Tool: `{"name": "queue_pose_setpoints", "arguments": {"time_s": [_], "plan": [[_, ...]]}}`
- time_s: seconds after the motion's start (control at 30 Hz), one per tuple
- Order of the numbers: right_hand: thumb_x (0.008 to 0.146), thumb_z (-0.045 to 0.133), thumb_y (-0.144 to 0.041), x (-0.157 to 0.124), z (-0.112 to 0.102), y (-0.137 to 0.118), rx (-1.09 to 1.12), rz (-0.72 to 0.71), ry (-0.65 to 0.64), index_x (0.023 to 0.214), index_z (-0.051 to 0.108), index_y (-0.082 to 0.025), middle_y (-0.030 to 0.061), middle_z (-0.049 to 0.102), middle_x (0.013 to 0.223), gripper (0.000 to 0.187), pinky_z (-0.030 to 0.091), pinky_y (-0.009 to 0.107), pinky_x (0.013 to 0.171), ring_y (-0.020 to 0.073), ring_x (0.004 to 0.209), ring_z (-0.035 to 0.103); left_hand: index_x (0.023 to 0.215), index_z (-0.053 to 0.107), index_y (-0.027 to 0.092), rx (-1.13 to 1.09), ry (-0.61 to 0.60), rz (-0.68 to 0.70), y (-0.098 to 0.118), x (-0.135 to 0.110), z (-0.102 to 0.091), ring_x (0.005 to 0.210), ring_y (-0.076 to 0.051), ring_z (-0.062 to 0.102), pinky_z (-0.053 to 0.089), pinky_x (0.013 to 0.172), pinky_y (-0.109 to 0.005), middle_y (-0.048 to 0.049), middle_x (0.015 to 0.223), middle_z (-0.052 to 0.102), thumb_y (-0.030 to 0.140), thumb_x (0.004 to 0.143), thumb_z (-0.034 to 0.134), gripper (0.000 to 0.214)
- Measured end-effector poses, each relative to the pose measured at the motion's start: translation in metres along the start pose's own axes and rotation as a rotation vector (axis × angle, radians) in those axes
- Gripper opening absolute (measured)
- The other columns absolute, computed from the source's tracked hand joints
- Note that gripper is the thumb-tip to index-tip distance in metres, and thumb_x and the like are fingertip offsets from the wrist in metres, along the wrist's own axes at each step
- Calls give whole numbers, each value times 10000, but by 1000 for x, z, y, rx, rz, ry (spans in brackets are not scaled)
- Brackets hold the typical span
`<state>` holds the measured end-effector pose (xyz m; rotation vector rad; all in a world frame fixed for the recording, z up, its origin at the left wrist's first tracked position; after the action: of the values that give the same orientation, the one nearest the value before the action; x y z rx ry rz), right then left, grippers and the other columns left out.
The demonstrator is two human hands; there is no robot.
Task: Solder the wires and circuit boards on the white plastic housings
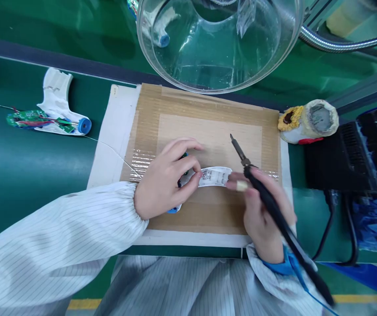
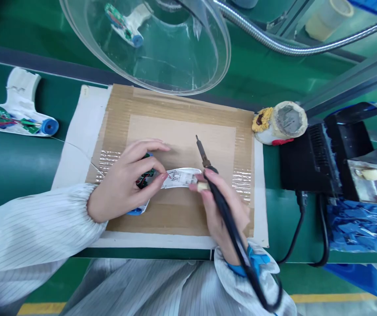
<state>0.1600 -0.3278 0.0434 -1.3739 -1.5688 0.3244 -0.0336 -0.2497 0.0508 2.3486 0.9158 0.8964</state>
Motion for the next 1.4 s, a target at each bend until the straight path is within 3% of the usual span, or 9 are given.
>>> {"name": "queue_pose_setpoints", "arguments": {"time_s": [0.17, 0.53, 0.7, 0.83, 0.9, 0.97, 1.1, 1.2, 1.4], "plan": [[1153, 654, -447, -5, -26, -4, 68, -73, 201, 1142, 859, -267, -34, 712, 657, 273, 515, 299, 509, 141, 526, 668, 953, 669, 198, -14, -7, -17, -3, -1, -1, 1391, -306, 694, 568, 1193, -513, -161, 1415, 737, 115, 1078, 622, 157], [1125, 705, -378, -3, -18, 1, 66, 30, 90, 1053, 871, -264, -29, 759, 714, 214, 548, 301, 544, 134, 554, 669, 943, 660, 193, -10, 0, -21, -5, -2, 1, 1374, -291, 703, 568, 1185, -468, -155, 1402, 739, 105, 1066, 623, 156], [1140, 676, -469, -4, -28, 3, 120, -1, 275, 1136, 864, -269, -53, 707, 667, 275, 475, 273, 458, 109, 453, 595, 929, 646, 194, -10, -1, -21, -4, 0, 2, 1366, -293, 710, 574, 1177, -466, -158, 1388, 742, 104, 1056, 615, 159], [1149, 665, -420, 6, -9, 2, 25, 25, 98, 1408, 764, -292, -25, 846, 843, 306, 698, 343, 743, 188, 739, 836, 924, 644, 191, -14, -11, -27, -4, 0, 3, 1367, -301, 710, 576, 1175, -470, -166, 1388, 737, 102, 1050, 607, 159], [1136, 689, -354, 8, 2, -3, -73, -4, -27, 1401, 761, -304, 6, 907, 1075, 279, 720, 360, 918, 214, 1016, 887, 923, 646, 189, -16, -16, -35, -4, 0, 3, 1362, -304, 713, 580, 1170, -473, -170, 1385, 738, 102, 1049, 604, 159], [1132, 698, -346, 7, 5, -4, -78, -13, -66, 1407, 759, -306, 11, 911, 1122, 284, 717, 353, 955, 213, 1072, 886, 926, 650, 188, -15, -16, -38, -4, 0, 3, 1351, -302, 721, 586, 1164, -470, -169, 1379, 742, 100, 1048, 605, 157], [1157, 631, -493, 1, -12, 3, 46, -6, 104, 1352, 806, -254, 8, 854, 857, 354, 707, 352, 720, 203, 748, 851, 943, 678, 179, 23, -16, -9, -3, -1, 0, 1336, -307, 731, 602, 1142, -474, -179, 1391, 741, 113, 1073, 600, 166], [1145, 635, -537, -4, -27, 2, 99, -50, 248, 1182, 863, -239, -2, 783, 750, 378, 563, 307, 478, 158, 526, 721, 993, 724, 172, 91, -52, 46, -2, -1, -3, 1349, -328, 725, 611, 1128, -497, -193, 1449, 723, 152, 1107, 607, 164], [1131, 684, -457, -5, -21, 5, 116, 30, 127, 1047, 871, -239, -31, 689, 610, 299, 495, 282, 433, 131, 457, 630, 974, 724, 188, 68, -72, 47, -5, 1, -4, 1396, -321, 705, 592, 1178, -517, -172, 1467, 728, 147, 1099, 619, 168]]}}
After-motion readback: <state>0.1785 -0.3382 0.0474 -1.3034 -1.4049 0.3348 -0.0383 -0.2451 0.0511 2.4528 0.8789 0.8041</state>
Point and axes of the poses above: each hand's wrist, its own x-axis towards the middle knuckle, its own z-axis out of the palm, y = z × x, the point moved 9 cm from there along x, towards the middle knuckle
